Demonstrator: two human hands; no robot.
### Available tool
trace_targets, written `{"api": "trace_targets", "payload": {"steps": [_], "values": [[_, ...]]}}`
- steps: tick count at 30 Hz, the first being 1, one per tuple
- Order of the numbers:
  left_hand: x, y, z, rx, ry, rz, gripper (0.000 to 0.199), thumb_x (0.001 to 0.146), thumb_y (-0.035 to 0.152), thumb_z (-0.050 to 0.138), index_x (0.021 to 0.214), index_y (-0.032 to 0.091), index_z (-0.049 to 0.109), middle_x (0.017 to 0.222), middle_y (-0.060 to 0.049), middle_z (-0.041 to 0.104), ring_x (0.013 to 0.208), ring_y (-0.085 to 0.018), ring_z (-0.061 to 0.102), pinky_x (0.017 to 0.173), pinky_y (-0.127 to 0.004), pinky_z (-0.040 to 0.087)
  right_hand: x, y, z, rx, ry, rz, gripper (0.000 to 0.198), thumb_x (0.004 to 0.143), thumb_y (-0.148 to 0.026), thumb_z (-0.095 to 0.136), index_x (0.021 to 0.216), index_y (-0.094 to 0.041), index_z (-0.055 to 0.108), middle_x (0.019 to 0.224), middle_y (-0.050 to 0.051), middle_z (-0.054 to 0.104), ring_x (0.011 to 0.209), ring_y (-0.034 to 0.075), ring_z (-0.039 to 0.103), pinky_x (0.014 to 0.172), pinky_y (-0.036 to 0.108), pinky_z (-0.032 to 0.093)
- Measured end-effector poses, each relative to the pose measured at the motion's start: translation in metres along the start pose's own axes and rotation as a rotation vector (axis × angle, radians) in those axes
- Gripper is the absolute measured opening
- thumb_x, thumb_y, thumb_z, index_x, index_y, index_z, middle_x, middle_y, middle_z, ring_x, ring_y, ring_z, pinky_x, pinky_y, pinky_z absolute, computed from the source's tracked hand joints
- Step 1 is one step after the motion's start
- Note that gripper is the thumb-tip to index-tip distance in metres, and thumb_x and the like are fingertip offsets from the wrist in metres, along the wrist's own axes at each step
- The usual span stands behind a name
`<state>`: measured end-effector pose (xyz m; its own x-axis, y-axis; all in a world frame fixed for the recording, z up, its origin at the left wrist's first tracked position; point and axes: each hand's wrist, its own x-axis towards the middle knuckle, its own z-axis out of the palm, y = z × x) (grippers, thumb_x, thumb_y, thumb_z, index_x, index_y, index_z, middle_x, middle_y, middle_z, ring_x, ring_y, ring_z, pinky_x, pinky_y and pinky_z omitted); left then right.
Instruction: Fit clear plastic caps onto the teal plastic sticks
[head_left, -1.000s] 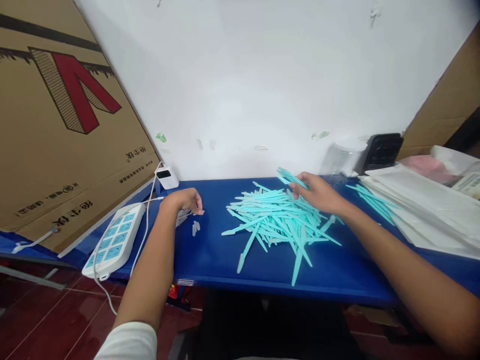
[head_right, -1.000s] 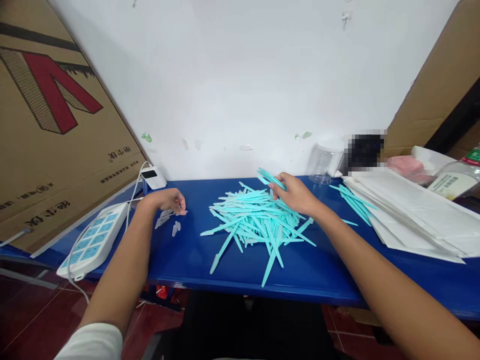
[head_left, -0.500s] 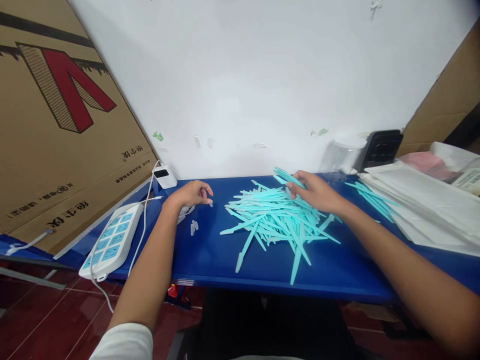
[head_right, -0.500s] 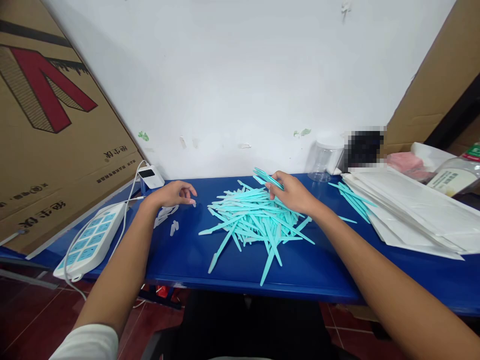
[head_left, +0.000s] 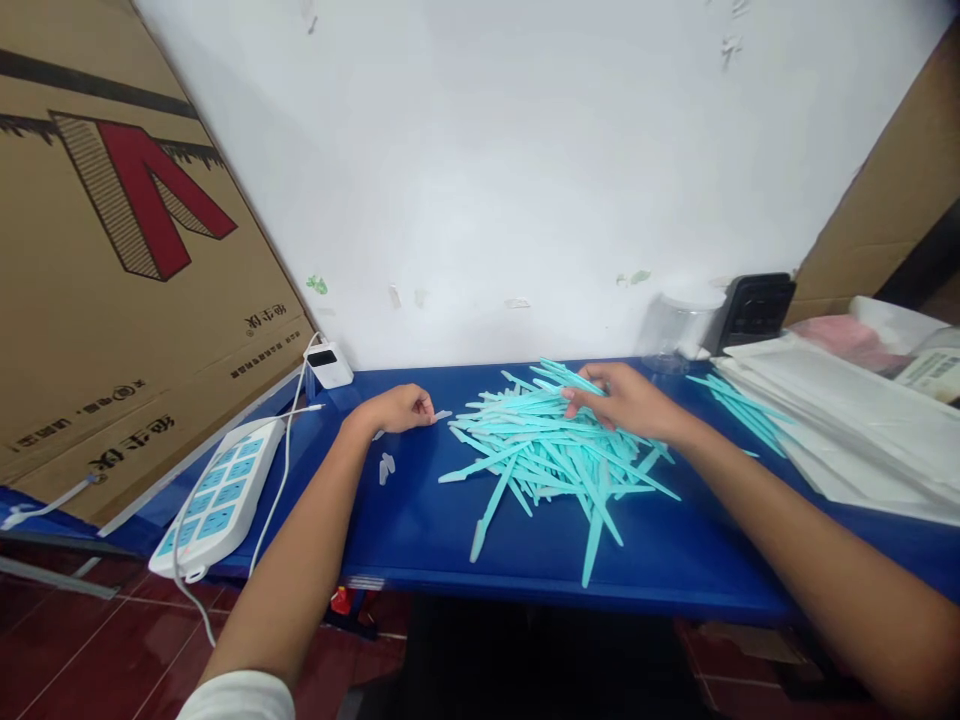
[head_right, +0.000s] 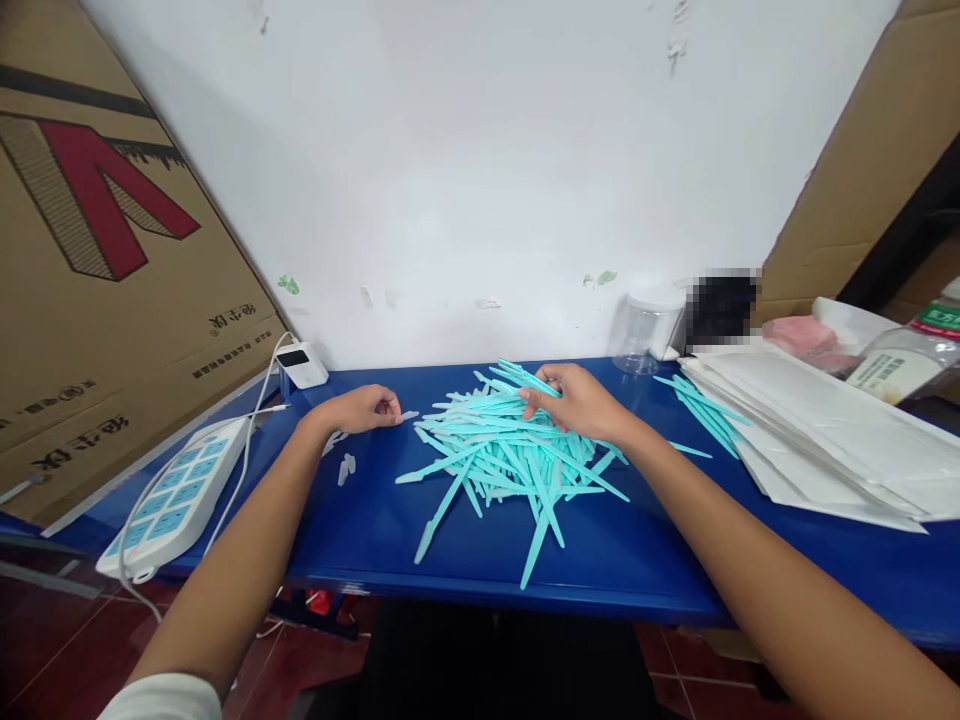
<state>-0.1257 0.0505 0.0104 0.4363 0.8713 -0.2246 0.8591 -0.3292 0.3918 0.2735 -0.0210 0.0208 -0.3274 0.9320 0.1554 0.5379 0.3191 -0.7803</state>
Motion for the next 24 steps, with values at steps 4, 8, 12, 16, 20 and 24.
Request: {"api": "trace_targets", "payload": {"steps": [4,8,12,16,20,24], "values": [[-0.003,0.007,-0.002,-0.029,0.018,0.023,0.035,0.080,0.048,0.067,0.092,0.016,0.074,0.092,-0.009,0.077,0.081,-0.023,0.068,0.069,-0.030,0.048,-0.001,0.000,0.001,0.014,-0.021,-0.071,0.043,0.092,-0.061,0.066,0.081,-0.020,0.064,0.072,0.002,0.074,0.043,0.011,0.053,0.061,0.032,0.045],[-0.007,0.022,-0.004,-0.127,0.170,0.133,0.041,0.087,0.054,0.064,0.097,0.015,0.072,0.094,-0.009,0.074,0.085,-0.022,0.066,0.073,-0.030,0.048,0.000,0.000,0.003,0.028,-0.009,-0.081,0.044,0.090,-0.060,0.069,0.074,-0.019,0.067,0.061,-0.001,0.068,0.043,0.012,0.053,0.055,0.030,0.041],[-0.010,0.055,0.006,-0.251,0.226,0.272,0.040,0.093,0.056,0.062,0.098,0.016,0.068,0.091,-0.006,0.070,0.080,-0.018,0.061,0.071,-0.028,0.047,-0.001,-0.002,0.006,0.035,-0.002,-0.100,0.043,0.090,-0.059,0.070,0.073,-0.019,0.071,0.064,0.000,0.068,0.042,0.010,0.050,0.053,0.029,0.042],[-0.013,0.089,0.023,-0.275,0.157,0.376,0.035,0.095,0.052,0.062,0.095,0.018,0.068,0.086,-0.005,0.068,0.077,-0.016,0.059,0.070,-0.027,0.047,-0.002,-0.005,0.008,0.039,-0.021,-0.109,0.044,0.088,-0.061,0.071,0.074,-0.020,0.073,0.075,0.001,0.071,0.043,0.010,0.051,0.049,0.029,0.041],[-0.014,0.103,0.034,-0.271,0.086,0.418,0.032,0.095,0.049,0.063,0.095,0.018,0.070,0.085,-0.005,0.071,0.074,-0.016,0.060,0.068,-0.027,0.047,-0.002,-0.005,0.007,0.030,-0.050,-0.111,0.045,0.086,-0.064,0.072,0.074,-0.020,0.074,0.078,0.003,0.072,0.044,0.011,0.052,0.047,0.029,0.042],[-0.013,0.105,0.037,-0.285,0.072,0.424,0.031,0.094,0.048,0.065,0.094,0.018,0.071,0.083,-0.005,0.072,0.072,-0.016,0.060,0.066,-0.026,0.046,-0.002,-0.004,0.007,0.007,-0.086,-0.120,0.048,0.083,-0.067,0.073,0.071,-0.021,0.072,0.070,0.001,0.068,0.046,0.013,0.053,0.045,0.028,0.041]]}}
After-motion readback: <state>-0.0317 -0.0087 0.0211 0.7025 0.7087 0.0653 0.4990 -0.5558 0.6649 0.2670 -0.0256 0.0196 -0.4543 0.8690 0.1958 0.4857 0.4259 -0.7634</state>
